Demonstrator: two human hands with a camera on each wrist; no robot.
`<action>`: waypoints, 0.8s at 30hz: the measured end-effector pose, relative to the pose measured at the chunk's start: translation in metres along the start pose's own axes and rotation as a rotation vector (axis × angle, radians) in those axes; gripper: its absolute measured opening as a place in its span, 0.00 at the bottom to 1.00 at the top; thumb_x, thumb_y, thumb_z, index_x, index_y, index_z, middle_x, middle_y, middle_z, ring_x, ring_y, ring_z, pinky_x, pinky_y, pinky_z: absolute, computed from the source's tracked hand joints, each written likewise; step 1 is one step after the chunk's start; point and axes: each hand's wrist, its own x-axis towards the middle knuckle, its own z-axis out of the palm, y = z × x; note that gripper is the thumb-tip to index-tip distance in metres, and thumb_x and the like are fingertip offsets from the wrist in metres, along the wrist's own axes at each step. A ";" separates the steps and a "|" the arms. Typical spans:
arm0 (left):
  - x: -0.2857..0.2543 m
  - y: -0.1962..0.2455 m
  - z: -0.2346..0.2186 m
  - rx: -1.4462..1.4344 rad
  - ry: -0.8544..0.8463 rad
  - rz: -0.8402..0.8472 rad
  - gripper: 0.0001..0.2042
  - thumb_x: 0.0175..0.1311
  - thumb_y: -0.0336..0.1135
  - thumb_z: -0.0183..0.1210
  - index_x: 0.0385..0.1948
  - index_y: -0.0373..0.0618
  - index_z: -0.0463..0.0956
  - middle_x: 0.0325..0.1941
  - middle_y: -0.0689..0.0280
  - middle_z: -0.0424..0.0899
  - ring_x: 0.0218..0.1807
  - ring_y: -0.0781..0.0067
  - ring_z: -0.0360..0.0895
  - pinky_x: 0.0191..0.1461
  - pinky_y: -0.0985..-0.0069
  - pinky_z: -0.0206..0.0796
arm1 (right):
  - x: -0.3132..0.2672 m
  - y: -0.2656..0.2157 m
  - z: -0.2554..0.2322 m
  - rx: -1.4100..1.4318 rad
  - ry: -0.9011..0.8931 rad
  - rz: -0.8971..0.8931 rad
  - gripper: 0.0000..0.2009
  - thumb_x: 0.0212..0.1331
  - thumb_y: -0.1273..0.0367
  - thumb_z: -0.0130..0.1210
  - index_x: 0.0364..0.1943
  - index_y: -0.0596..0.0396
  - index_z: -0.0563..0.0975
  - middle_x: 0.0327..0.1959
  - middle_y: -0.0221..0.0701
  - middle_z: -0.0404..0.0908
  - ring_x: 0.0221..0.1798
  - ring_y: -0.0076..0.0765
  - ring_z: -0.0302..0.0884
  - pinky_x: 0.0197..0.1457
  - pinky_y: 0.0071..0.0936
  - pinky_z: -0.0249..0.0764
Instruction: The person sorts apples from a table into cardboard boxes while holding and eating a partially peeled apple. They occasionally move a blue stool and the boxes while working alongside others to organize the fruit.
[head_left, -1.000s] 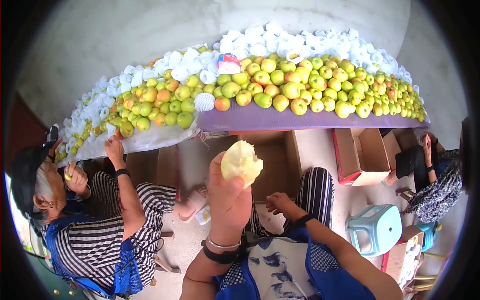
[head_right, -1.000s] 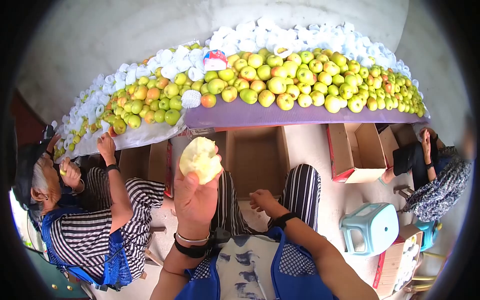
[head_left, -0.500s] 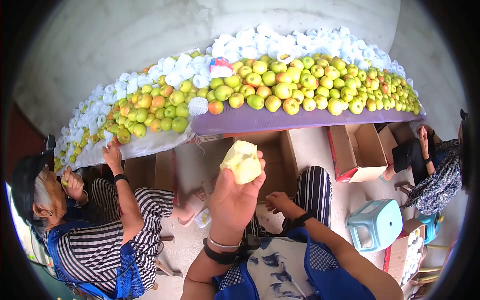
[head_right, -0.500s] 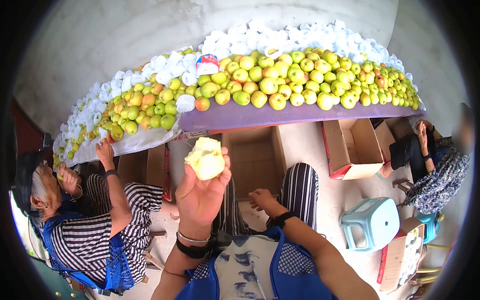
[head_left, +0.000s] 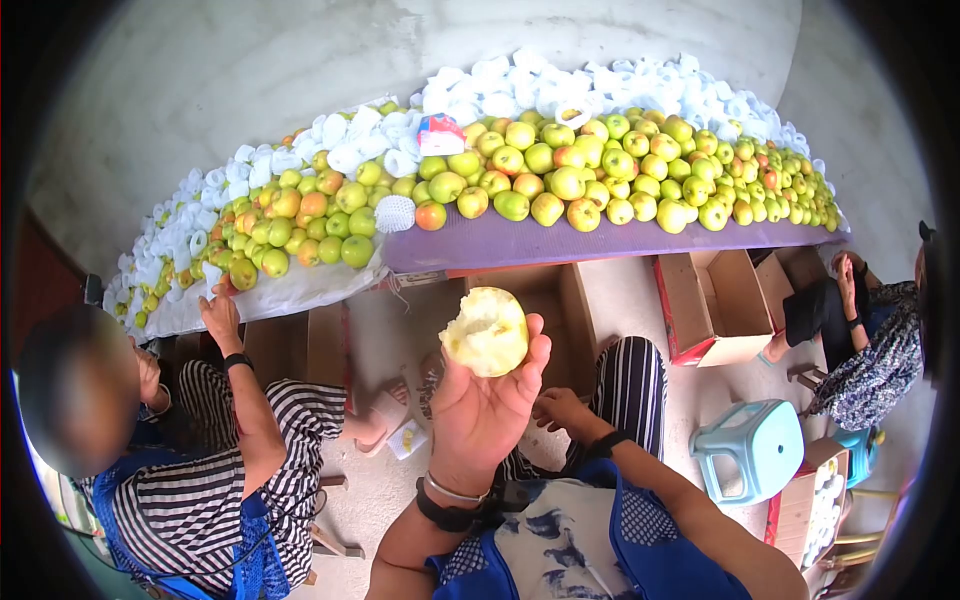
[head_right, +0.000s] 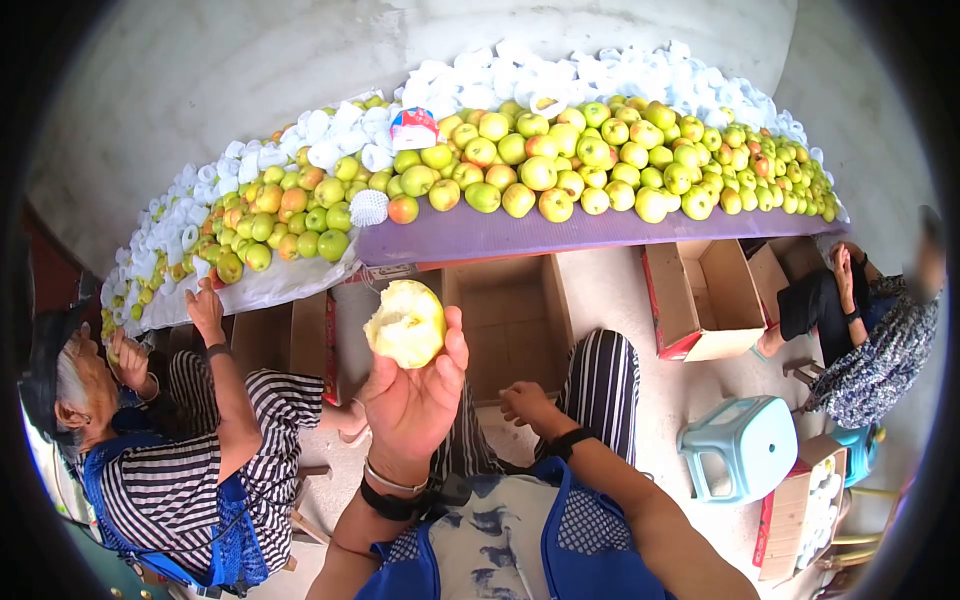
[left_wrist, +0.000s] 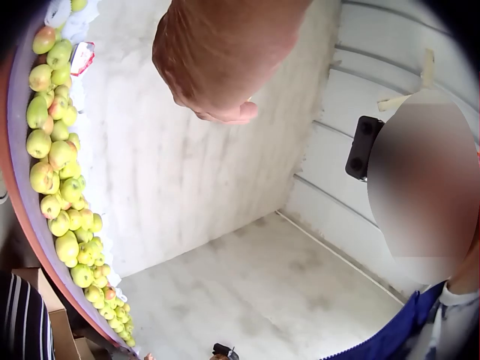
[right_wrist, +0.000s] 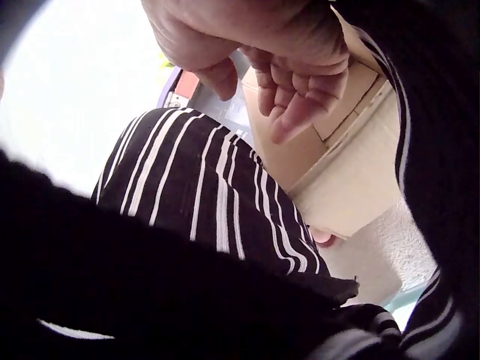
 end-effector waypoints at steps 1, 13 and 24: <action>-0.001 0.002 -0.002 -0.021 -0.001 -0.029 0.27 0.58 0.38 0.55 0.60 0.45 0.56 0.63 0.50 0.57 0.60 0.53 0.62 0.61 0.65 0.61 | 0.000 0.002 0.001 0.005 0.002 -0.004 0.15 0.57 0.63 0.48 0.39 0.62 0.73 0.28 0.34 0.76 0.26 0.29 0.74 0.25 0.24 0.69; -0.004 0.009 -0.009 -0.062 0.029 -0.031 0.29 0.56 0.32 0.57 0.60 0.45 0.54 0.62 0.51 0.58 0.58 0.57 0.64 0.62 0.66 0.58 | 0.006 0.004 0.002 -0.013 0.009 -0.010 0.15 0.57 0.63 0.48 0.39 0.62 0.73 0.28 0.34 0.76 0.26 0.29 0.74 0.25 0.24 0.69; -0.003 0.003 -0.005 0.143 0.045 0.084 0.27 0.55 0.33 0.57 0.58 0.45 0.58 0.60 0.49 0.57 0.55 0.54 0.63 0.64 0.60 0.53 | 0.004 0.005 0.001 0.010 0.013 -0.018 0.15 0.56 0.62 0.49 0.39 0.62 0.73 0.28 0.35 0.76 0.26 0.29 0.74 0.25 0.25 0.70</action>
